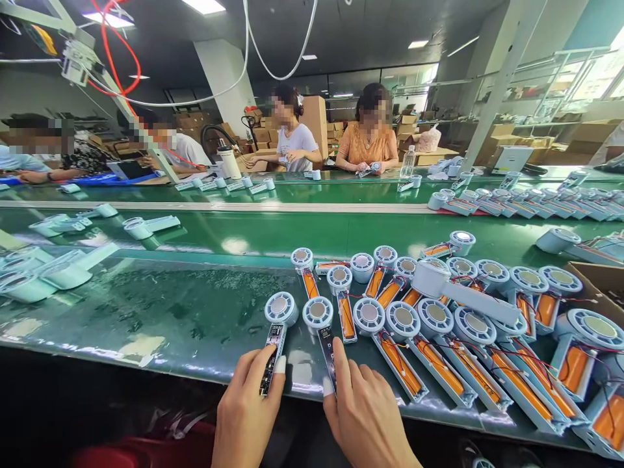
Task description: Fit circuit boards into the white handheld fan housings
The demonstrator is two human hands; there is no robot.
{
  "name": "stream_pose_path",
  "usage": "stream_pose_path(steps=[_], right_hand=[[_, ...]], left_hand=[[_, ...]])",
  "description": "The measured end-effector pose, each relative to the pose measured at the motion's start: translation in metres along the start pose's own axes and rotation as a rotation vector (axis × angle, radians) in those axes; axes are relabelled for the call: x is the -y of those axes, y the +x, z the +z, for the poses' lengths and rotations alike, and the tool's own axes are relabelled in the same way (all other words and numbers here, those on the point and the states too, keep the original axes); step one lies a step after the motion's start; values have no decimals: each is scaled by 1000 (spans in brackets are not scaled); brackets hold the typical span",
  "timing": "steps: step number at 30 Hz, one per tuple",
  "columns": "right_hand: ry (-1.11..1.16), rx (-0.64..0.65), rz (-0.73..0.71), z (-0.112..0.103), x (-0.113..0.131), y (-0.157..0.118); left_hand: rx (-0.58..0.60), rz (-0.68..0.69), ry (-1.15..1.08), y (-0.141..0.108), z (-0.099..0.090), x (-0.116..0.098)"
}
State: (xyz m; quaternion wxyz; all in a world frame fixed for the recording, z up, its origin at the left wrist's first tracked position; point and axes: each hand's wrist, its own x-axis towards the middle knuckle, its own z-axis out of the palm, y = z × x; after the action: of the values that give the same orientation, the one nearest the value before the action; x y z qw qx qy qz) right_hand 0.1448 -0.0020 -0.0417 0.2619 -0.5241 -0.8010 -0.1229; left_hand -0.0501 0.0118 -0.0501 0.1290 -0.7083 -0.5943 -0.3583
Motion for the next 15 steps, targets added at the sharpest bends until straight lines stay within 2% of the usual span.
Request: stream_pose_path(steps=[6, 15], right_hand=[[56, -17, 75, 11, 0, -2], [67, -118, 10, 13, -2, -13]], left_hand=[[-41, 3, -106, -8, 4, 2], [-144, 115, -104, -10, 8, 8]])
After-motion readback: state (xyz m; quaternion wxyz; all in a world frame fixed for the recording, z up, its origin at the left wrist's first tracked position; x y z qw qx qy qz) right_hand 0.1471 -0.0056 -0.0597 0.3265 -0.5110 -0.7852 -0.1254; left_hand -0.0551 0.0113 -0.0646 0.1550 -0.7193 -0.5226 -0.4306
